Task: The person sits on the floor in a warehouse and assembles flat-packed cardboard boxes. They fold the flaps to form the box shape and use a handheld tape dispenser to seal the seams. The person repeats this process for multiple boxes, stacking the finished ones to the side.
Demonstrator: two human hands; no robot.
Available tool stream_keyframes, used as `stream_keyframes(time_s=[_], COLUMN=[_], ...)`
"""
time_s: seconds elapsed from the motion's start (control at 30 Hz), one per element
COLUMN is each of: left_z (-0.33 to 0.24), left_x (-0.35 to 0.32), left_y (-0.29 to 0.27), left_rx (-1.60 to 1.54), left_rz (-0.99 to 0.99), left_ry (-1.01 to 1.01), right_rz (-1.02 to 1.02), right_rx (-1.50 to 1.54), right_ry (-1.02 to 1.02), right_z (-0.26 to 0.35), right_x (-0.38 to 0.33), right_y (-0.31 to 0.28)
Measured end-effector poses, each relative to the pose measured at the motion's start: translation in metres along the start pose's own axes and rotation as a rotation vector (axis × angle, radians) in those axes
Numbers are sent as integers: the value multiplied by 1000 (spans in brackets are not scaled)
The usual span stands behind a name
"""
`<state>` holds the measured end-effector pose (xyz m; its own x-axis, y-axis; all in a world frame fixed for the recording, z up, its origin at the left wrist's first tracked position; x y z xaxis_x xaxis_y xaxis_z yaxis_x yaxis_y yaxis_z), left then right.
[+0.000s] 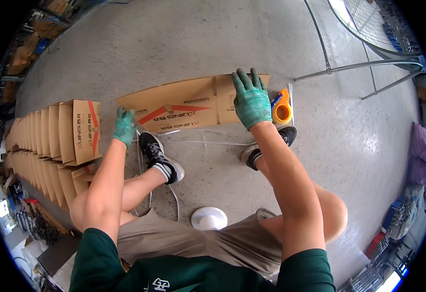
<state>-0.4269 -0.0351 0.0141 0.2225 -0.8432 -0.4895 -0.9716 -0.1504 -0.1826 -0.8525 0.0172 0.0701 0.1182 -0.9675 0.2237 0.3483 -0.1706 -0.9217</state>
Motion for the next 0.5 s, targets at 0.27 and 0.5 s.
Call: stream_keyframes(time_s=[0.27,0.5], left_z=[-55,-42], left_x=[0,-8], left_y=[-10,-31], left_rx=[334,556], left_rz=[-18,-51], left_ry=[-67,65], right_rz=[-17,194], right_rx=[51,-96], right_ry=[25,93], right_z=[25,52], right_x=[-31,-62], right_y=[-22,-34])
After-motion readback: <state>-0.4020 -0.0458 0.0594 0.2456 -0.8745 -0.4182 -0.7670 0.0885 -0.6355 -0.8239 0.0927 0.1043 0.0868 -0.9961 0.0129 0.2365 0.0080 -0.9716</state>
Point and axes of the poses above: each hand's wrist, its own x-axis towards the middle knuckle, its own y-axis out of the palm, z = x × y, the point moved 1 cm from there along x, towards the middle knuckle, and after that the axes turned 6 degrees about x, right-handed, at the moved point
